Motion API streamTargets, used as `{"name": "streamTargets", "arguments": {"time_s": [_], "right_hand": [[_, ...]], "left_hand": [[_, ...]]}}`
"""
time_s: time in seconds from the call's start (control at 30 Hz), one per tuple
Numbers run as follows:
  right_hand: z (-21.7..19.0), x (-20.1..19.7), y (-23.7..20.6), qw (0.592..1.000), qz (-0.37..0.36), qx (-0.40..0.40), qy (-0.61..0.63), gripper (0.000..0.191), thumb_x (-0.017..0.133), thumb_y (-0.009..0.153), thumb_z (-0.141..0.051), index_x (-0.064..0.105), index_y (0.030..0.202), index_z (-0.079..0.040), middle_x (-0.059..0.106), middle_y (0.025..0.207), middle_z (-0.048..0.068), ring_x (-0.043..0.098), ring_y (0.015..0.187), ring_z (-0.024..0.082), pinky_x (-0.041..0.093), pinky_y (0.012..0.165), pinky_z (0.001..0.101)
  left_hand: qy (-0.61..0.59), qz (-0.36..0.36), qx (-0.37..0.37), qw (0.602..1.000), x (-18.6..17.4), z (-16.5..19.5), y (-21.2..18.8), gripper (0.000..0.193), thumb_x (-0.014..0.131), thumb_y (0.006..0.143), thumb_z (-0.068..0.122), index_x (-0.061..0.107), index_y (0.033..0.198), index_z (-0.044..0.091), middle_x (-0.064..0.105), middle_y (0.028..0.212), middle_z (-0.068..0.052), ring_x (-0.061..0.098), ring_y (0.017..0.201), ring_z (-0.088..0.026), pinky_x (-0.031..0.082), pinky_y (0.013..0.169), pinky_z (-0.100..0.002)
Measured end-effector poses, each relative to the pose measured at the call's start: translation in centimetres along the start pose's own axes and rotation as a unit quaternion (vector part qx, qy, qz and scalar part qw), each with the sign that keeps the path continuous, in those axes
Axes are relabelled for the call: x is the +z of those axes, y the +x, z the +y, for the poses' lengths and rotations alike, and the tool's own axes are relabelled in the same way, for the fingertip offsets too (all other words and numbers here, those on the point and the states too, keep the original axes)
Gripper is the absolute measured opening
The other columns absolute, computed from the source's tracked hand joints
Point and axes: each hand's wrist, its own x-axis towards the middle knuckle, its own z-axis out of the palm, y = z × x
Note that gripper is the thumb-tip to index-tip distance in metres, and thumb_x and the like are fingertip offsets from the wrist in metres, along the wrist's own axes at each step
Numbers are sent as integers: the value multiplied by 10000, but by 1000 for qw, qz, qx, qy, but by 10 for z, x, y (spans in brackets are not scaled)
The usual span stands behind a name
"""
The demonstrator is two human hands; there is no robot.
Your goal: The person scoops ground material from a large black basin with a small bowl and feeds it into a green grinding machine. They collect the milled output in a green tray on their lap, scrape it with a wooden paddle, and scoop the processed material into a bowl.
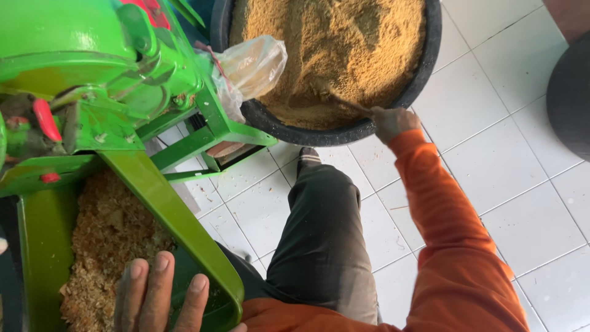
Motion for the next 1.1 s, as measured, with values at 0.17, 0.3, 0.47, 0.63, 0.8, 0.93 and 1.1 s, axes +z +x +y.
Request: {"name": "streamTargets", "arguments": {"time_s": [0.17, 0.3, 0.47, 0.63, 0.8, 0.93, 1.1], "right_hand": [[-45, 6, 30, 993, -99, -45, 42, 506, 597, 870, -212, 614, 1348, -381, 744, 1041, 122, 731, 922, 356, 582, 796, 494], [-111, 43, 60, 991, -95, -76, -47, 282, 553, 1020, -218, 757, 1206, -163, 774, 1113, 140, 750, 1018, 325, 611, 823, 471], [-124, 51, 71, 992, -111, 5, -61, 273, 577, 980, -233, 728, 1200, -174, 745, 1129, 125, 733, 1018, 342, 624, 742, 523], [-63, 41, 57, 994, -88, 39, -54, 304, 497, 1033, -307, 708, 1252, -298, 757, 1034, 128, 744, 949, 363, 603, 753, 519], [-20, 21, 22, 999, -20, 31, -32, 321, 413, 1117, -329, 716, 1215, -294, 752, 920, 130, 736, 869, 387, 582, 738, 530], [-13, 11, 15, 999, -31, 41, 4, 319, 436, 1082, -361, 699, 1246, -288, 755, 910, 166, 737, 850, 393, 575, 765, 533], [-78, 46, 65, 997, -69, 14, 16, 326, 405, 1080, -352, 652, 1279, -273, 744, 962, 159, 734, 863, 376, 585, 718, 530]], "left_hand": [[9, -20, -10, 1000, 8, -11, -8, 604, 402, 1049, 640, 493, 1443, 192, 425, 1526, -222, 267, 1529, -380, 304, 1222, -620], [21, -26, -6, 999, 17, -15, -7, 596, 399, 1049, 635, 502, 1435, 192, 432, 1521, -221, 275, 1525, -379, 312, 1218, -619], [23, -30, -11, 999, 18, -19, -5, 588, 396, 1049, 629, 513, 1424, 192, 441, 1515, -218, 285, 1521, -378, 322, 1213, -619], [14, -21, -23, 999, 18, -19, -13, 580, 393, 1049, 623, 525, 1413, 192, 450, 1509, -216, 295, 1516, -377, 333, 1209, -619], [9, -8, -29, 1000, 17, -14, -21, 572, 389, 1049, 618, 536, 1402, 192, 460, 1503, -214, 305, 1512, -377, 343, 1204, -619], [8, -9, -35, 999, 16, -12, -27, 567, 386, 1049, 613, 545, 1394, 192, 467, 1499, -212, 313, 1508, -376, 351, 1200, -618], [14, -5, -23, 1000, 16, -14, -23, 560, 383, 1049, 607, 557, 1383, 191, 476, 1493, -210, 323, 1503, -375, 362, 1195, -618]]}}
